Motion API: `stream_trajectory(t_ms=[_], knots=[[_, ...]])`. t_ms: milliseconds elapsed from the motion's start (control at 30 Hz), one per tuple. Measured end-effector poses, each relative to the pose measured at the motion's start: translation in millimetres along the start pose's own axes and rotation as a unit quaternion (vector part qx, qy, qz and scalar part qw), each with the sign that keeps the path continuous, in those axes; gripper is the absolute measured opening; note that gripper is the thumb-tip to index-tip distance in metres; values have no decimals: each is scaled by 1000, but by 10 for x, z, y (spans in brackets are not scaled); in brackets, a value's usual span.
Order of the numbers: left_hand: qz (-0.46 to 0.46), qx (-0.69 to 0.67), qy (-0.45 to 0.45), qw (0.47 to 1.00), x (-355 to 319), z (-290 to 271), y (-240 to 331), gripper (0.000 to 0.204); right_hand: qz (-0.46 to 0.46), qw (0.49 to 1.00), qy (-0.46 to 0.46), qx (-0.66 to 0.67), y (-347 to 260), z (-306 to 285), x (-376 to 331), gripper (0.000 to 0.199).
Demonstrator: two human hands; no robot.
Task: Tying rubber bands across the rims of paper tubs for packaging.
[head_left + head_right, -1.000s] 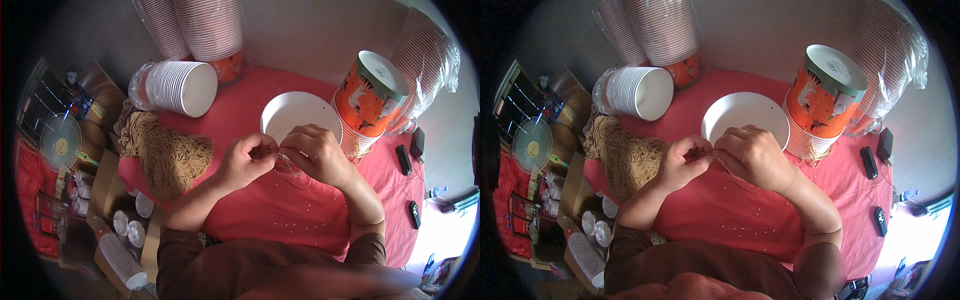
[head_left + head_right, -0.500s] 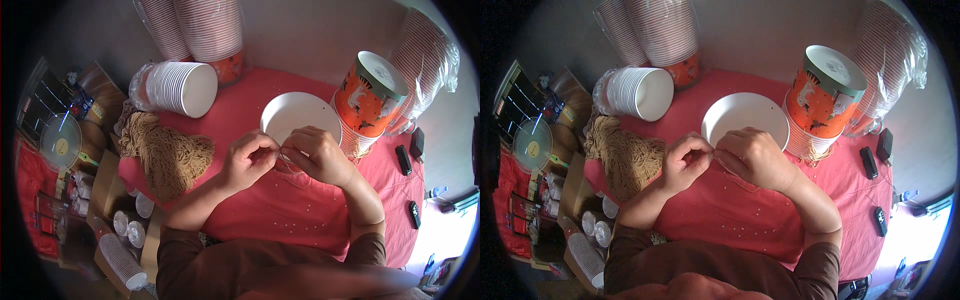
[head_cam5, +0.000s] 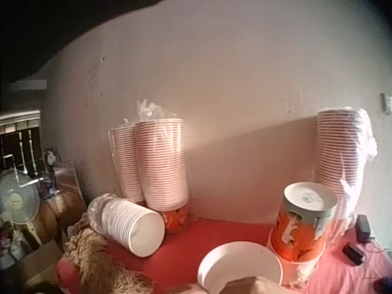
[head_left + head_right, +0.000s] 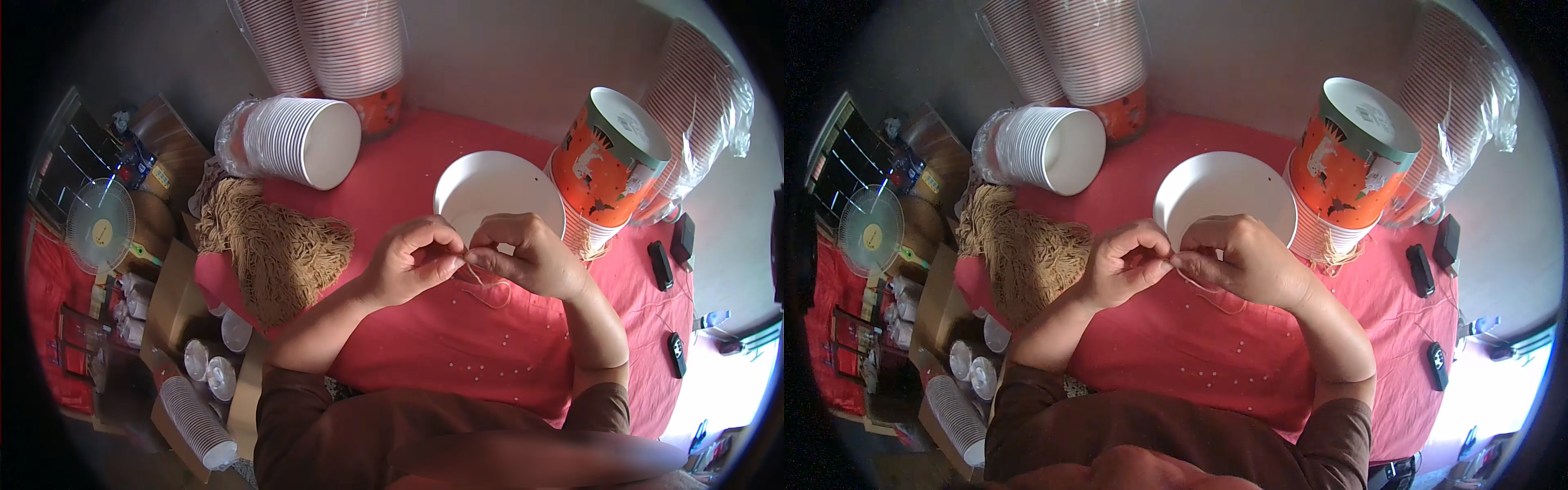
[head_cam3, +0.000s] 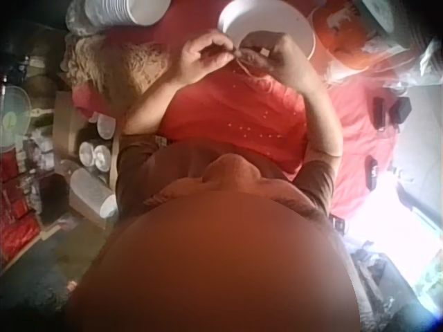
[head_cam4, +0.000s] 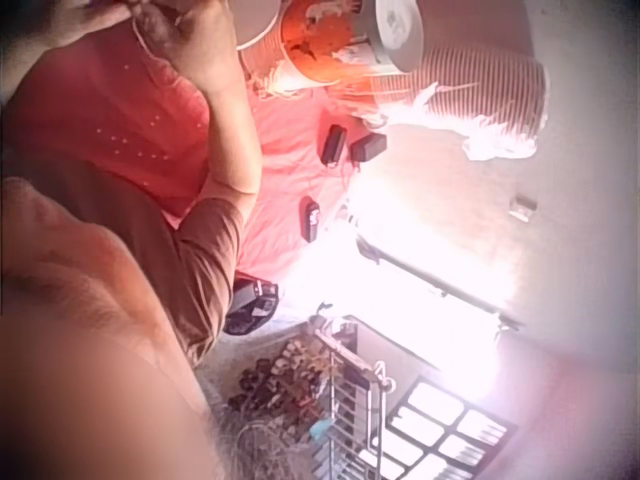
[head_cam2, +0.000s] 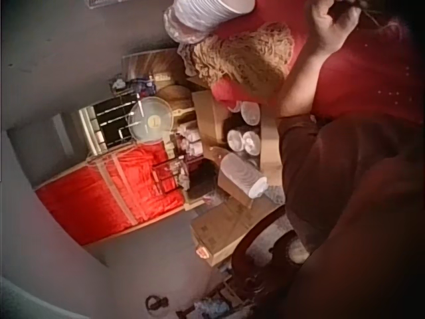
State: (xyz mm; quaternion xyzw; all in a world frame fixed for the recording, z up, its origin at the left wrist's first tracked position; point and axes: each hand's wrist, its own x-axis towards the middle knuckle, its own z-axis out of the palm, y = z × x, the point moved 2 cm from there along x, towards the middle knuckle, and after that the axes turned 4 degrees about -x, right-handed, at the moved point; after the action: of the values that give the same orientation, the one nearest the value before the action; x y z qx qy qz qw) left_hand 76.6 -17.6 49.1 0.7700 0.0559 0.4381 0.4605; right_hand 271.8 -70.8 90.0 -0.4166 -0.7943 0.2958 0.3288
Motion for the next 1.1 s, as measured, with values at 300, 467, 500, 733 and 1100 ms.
stream_trajectory(t_ms=[300,467,500,733,1100], knots=[[-122,-59,53,989,-98,57,-61,10,-179,955,138,-194,-85,102,45,23],[-165,-140,106,971,-52,48,-28,9,-203,931,163,-258,-90,249,38,30],[-165,-141,105,971,-38,35,-10,9,-201,931,163,-258,-66,256,40,30],[-270,-318,96,904,-66,-38,-117,6,-249,922,178,-238,-79,175,52,27],[-280,-393,108,869,-67,-14,-138,9,-236,918,195,-253,-28,164,57,27]])
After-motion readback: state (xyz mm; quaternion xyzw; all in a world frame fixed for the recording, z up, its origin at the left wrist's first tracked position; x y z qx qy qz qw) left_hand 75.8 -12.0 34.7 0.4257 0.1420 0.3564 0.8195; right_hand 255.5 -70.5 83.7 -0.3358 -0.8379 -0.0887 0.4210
